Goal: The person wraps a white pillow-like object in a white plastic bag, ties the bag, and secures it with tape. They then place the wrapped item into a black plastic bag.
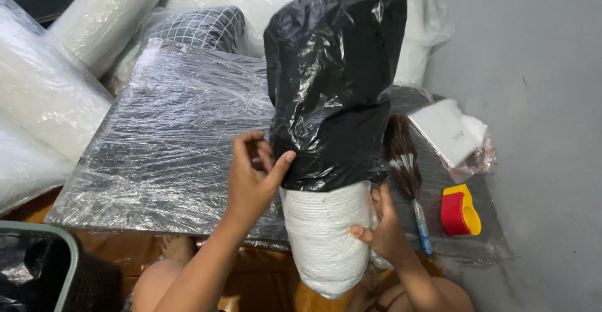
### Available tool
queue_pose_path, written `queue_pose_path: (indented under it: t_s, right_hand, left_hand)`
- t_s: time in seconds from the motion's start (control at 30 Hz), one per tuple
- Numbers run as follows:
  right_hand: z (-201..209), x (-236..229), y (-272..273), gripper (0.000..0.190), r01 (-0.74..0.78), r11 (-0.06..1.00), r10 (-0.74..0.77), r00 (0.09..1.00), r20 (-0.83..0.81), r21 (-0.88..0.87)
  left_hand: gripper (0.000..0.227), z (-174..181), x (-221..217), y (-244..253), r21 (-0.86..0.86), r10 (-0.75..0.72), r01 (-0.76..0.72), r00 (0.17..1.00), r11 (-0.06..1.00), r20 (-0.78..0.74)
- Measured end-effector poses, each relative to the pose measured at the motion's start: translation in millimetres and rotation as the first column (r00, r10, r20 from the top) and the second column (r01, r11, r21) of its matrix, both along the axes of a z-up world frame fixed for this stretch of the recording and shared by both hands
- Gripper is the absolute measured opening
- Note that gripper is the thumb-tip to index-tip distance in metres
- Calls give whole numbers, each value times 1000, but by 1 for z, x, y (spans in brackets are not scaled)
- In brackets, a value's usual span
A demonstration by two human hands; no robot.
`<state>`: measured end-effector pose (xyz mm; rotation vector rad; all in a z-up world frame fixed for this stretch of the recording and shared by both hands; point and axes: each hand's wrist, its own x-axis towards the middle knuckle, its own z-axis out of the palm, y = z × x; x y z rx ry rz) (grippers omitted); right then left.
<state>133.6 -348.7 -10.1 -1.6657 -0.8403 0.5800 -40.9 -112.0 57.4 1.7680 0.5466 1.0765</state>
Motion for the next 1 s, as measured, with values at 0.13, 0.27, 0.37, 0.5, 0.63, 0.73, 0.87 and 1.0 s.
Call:
queue_pose_path:
  t_s: [0.13,0.27,0.37,0.5,0.63,0.73,0.87,1.0]
  right_hand:
    - [16,-13,14,119,28,998,-31,998,57,62]
    - [-3,2,26,139,-83,964,48,988,144,253]
    - [-16,37,29,140,123,935,21,917,398,-332]
    - [-31,44,32,128,148,897,41,910,412,-417]
    - [-61,66,22,97,39,758,131,969,210,-651]
    - [-35,71,15,98,-125,949,163,980,113,-290]
    - [14,68,32,128,-254,945,217,958,185,208]
    - [24,60,55,117,-98,995,97,968,233,-11]
  left_hand:
    - [80,1,6,14,-122,-192,182,979,976,-73]
    - [90,-10,14,18,-38,-413,418,906,908,96]
    - [94,-31,24,31,-45,-407,422,894,906,188]
    - [92,-38,28,30,-4,-376,378,921,926,102]
    - [100,-64,27,35,-8,-383,383,924,924,9]
    - [103,-68,24,34,30,-392,392,920,919,-15]
    - [99,-55,26,12,106,-394,400,916,910,-77]
    - [102,-56,25,7,112,-401,418,905,902,-142]
